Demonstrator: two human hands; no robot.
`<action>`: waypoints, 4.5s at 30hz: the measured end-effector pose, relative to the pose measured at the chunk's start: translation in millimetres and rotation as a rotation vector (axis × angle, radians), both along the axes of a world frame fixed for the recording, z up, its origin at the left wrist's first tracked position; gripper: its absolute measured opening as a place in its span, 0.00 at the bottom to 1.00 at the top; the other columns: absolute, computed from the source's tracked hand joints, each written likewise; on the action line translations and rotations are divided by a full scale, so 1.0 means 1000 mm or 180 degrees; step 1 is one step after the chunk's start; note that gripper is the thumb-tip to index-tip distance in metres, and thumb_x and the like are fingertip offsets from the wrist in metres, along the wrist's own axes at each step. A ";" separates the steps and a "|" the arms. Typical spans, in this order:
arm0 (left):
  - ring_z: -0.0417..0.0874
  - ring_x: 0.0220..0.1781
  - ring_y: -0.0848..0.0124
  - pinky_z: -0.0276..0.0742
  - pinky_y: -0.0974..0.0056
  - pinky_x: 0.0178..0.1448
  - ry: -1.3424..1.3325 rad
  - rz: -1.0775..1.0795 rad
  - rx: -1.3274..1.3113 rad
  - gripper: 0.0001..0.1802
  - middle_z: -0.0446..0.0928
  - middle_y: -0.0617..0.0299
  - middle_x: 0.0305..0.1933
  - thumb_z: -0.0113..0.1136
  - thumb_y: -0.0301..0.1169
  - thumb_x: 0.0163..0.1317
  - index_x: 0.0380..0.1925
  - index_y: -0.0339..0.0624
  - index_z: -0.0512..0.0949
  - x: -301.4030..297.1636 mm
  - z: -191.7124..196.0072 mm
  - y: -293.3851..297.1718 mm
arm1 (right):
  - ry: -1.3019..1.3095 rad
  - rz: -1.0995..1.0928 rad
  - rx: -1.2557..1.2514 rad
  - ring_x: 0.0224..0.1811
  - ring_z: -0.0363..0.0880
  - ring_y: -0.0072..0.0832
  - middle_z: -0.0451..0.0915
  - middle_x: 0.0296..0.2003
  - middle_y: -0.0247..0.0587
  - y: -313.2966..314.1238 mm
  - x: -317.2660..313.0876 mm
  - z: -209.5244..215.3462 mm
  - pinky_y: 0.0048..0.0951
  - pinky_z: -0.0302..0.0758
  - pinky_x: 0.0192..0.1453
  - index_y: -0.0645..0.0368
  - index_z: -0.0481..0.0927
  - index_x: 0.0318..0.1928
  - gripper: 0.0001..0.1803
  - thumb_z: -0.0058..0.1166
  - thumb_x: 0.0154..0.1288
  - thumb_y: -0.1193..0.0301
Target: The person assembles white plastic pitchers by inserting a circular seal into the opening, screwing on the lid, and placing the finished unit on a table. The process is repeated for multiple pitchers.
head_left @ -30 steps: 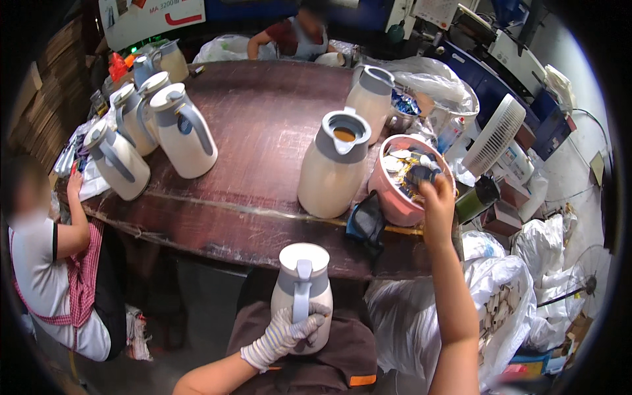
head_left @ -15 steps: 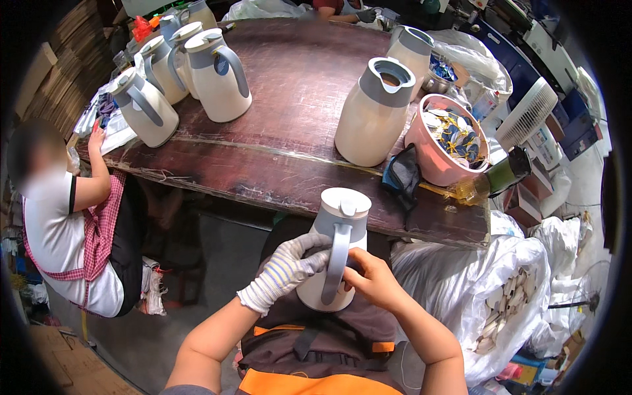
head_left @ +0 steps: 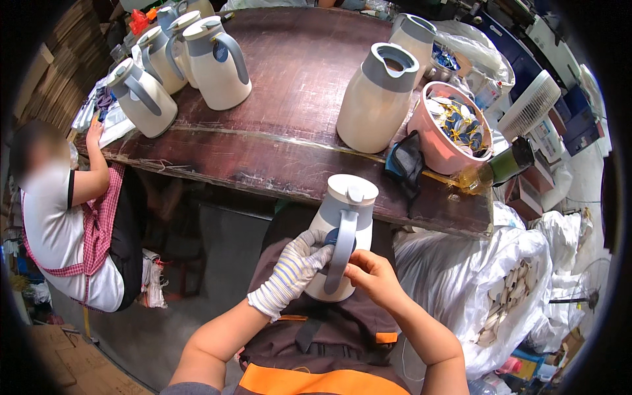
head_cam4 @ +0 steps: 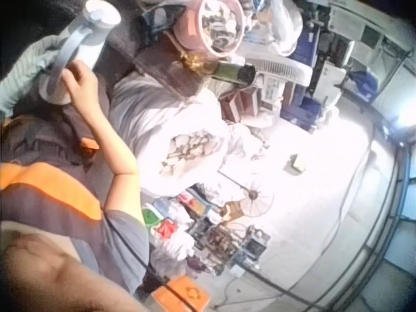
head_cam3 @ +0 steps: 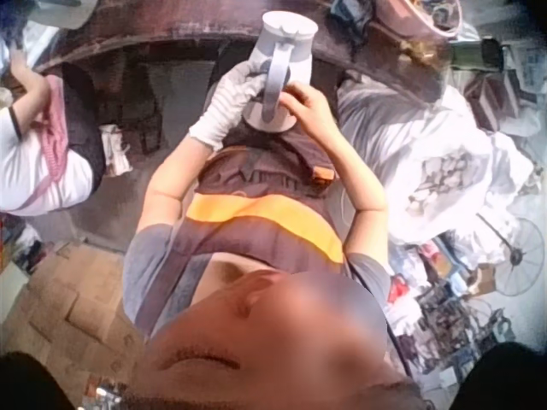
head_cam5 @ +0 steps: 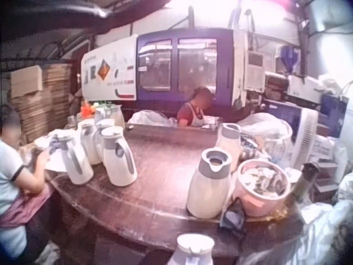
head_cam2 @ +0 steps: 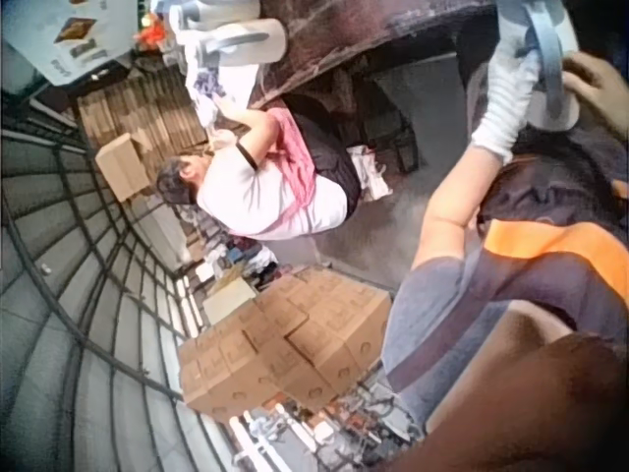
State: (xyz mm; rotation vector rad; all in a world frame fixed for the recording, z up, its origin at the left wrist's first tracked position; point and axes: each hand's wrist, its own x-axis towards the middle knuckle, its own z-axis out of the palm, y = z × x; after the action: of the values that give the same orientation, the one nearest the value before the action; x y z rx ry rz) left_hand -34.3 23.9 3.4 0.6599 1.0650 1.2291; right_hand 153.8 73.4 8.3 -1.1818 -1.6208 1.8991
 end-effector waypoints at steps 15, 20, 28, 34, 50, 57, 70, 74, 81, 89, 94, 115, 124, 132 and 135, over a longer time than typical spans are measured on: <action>0.83 0.40 0.74 0.80 0.69 0.47 -0.0708 0.0605 -0.0291 0.14 0.80 0.61 0.43 0.59 0.32 0.67 0.49 0.38 0.74 -0.007 -0.006 -0.004 | 0.1840 -0.1019 -0.0719 0.51 0.78 0.29 0.82 0.46 0.42 -0.002 0.012 -0.001 0.28 0.69 0.59 0.61 0.80 0.46 0.10 0.53 0.70 0.68; 0.80 0.41 0.73 0.78 0.67 0.48 0.0706 0.1115 0.1018 0.08 0.79 0.62 0.41 0.59 0.25 0.66 0.43 0.39 0.75 0.003 0.014 -0.010 | 0.2737 -0.0598 -0.0905 0.46 0.82 0.30 0.82 0.46 0.45 0.008 0.016 0.024 0.26 0.76 0.45 0.62 0.77 0.53 0.14 0.48 0.71 0.71; 0.80 0.40 0.73 0.77 0.66 0.43 0.2087 0.0444 0.1209 0.21 0.78 0.64 0.42 0.64 0.24 0.57 0.52 0.41 0.74 0.011 0.034 -0.012 | 0.0175 0.0279 0.2343 0.34 0.81 0.33 0.84 0.38 0.38 0.010 -0.006 0.073 0.29 0.76 0.40 0.56 0.82 0.48 0.16 0.66 0.59 0.68; 0.75 0.31 0.81 0.74 0.73 0.36 -0.0129 -0.0164 -0.0375 0.17 0.77 0.70 0.36 0.65 0.36 0.63 0.47 0.41 0.76 0.015 0.032 -0.002 | -0.0429 -0.1067 0.3409 0.34 0.75 0.35 0.79 0.29 0.37 0.027 0.002 0.043 0.32 0.70 0.41 0.57 0.82 0.34 0.06 0.66 0.55 0.73; 0.74 0.26 0.85 0.68 0.77 0.28 0.0333 0.0598 -0.0235 0.19 0.79 0.65 0.34 0.68 0.29 0.59 0.49 0.36 0.75 -0.049 0.058 -0.011 | 0.0348 -0.1123 0.1335 0.37 0.74 0.17 0.77 0.33 0.32 -0.007 0.008 -0.016 0.21 0.70 0.44 0.62 0.78 0.33 0.04 0.59 0.63 0.76; 0.70 0.15 0.83 0.62 0.76 0.17 0.0727 0.1652 -0.0115 0.16 0.81 0.67 0.28 0.71 0.28 0.56 0.44 0.38 0.80 -0.088 0.081 -0.028 | 0.0611 -0.0550 0.0562 0.45 0.77 0.21 0.78 0.40 0.33 -0.006 0.008 0.004 0.23 0.72 0.52 0.63 0.78 0.47 0.11 0.58 0.64 0.77; 0.80 0.46 0.72 0.76 0.66 0.49 0.1533 0.3603 0.1982 0.21 0.81 0.63 0.49 0.65 0.26 0.59 0.53 0.38 0.77 -0.323 0.030 0.108 | 0.0217 -0.1065 0.3033 0.44 0.75 0.19 0.72 0.56 0.37 0.112 -0.046 0.072 0.22 0.70 0.43 0.58 0.74 0.58 0.23 0.58 0.61 0.78; 0.80 0.50 0.59 0.72 0.59 0.58 0.3940 0.3102 0.0689 0.34 0.79 0.51 0.51 0.67 0.38 0.59 0.64 0.42 0.67 -0.336 0.049 0.125 | -0.0874 -0.1130 0.4455 0.46 0.80 0.36 0.69 0.63 0.46 0.173 -0.076 0.111 0.37 0.77 0.49 0.56 0.68 0.65 0.31 0.59 0.60 0.73; 0.77 0.56 0.56 0.69 0.59 0.64 0.3658 0.3483 0.1486 0.20 0.76 0.48 0.54 0.57 0.23 0.60 0.54 0.35 0.73 -0.262 0.037 0.096 | -0.1804 -0.1130 0.4400 0.43 0.81 0.48 0.79 0.47 0.47 0.213 -0.083 0.113 0.42 0.78 0.44 0.59 0.80 0.50 0.15 0.55 0.67 0.65; 0.76 0.54 0.73 0.74 0.66 0.59 0.2184 0.0700 0.1850 0.25 0.78 0.56 0.52 0.67 0.32 0.60 0.56 0.37 0.73 -0.104 0.056 0.084 | 0.0136 0.0691 0.4230 0.45 0.82 0.40 0.82 0.43 0.45 0.058 -0.021 0.123 0.36 0.78 0.49 0.56 0.84 0.44 0.16 0.63 0.52 0.77; 0.78 0.44 0.80 0.76 0.72 0.52 0.1544 0.0254 0.1427 0.14 0.82 0.64 0.39 0.62 0.19 0.60 0.47 0.37 0.80 -0.054 0.076 0.040 | -0.0682 -0.2282 0.2953 0.51 0.75 0.38 0.78 0.48 0.47 0.054 0.173 0.048 0.34 0.68 0.60 0.65 0.75 0.54 0.15 0.50 0.70 0.72; 0.76 0.30 0.81 0.73 0.73 0.34 0.2069 -0.0717 0.0331 0.17 0.80 0.65 0.34 0.64 0.31 0.59 0.49 0.43 0.79 -0.014 0.031 0.005 | -0.4396 -0.2968 0.0569 0.59 0.73 0.44 0.72 0.60 0.53 -0.050 0.412 -0.164 0.43 0.69 0.64 0.62 0.62 0.66 0.28 0.52 0.69 0.66; 0.76 0.23 0.79 0.72 0.72 0.30 0.1999 -0.0622 0.0529 0.18 0.77 0.65 0.25 0.61 0.30 0.59 0.51 0.46 0.77 -0.026 0.032 -0.004 | -0.4574 -0.2894 0.0601 0.59 0.72 0.43 0.70 0.62 0.51 -0.052 0.421 -0.148 0.44 0.69 0.64 0.57 0.57 0.71 0.34 0.53 0.68 0.65; 0.81 0.49 0.49 0.76 0.57 0.51 0.2112 -0.1128 0.0610 0.25 0.81 0.47 0.43 0.62 0.34 0.54 0.54 0.43 0.75 -0.023 0.035 -0.014 | -0.0373 -0.2310 0.0410 0.54 0.76 0.39 0.77 0.53 0.50 -0.009 0.176 -0.017 0.34 0.70 0.63 0.62 0.60 0.69 0.30 0.46 0.71 0.66; 0.81 0.47 0.48 0.76 0.56 0.51 0.2010 -0.1015 0.1218 0.24 0.81 0.46 0.41 0.62 0.36 0.55 0.52 0.42 0.75 -0.017 0.001 -0.010 | 0.0907 -0.1289 0.0312 0.50 0.79 0.35 0.78 0.48 0.48 -0.001 0.082 0.020 0.35 0.74 0.56 0.64 0.70 0.57 0.36 0.61 0.55 0.52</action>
State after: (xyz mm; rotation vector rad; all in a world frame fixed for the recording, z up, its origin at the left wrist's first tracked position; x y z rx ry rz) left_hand -51.6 14.1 4.0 1.5239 1.1756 0.9651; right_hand 235.5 72.8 28.7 -1.0479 -1.2034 1.6229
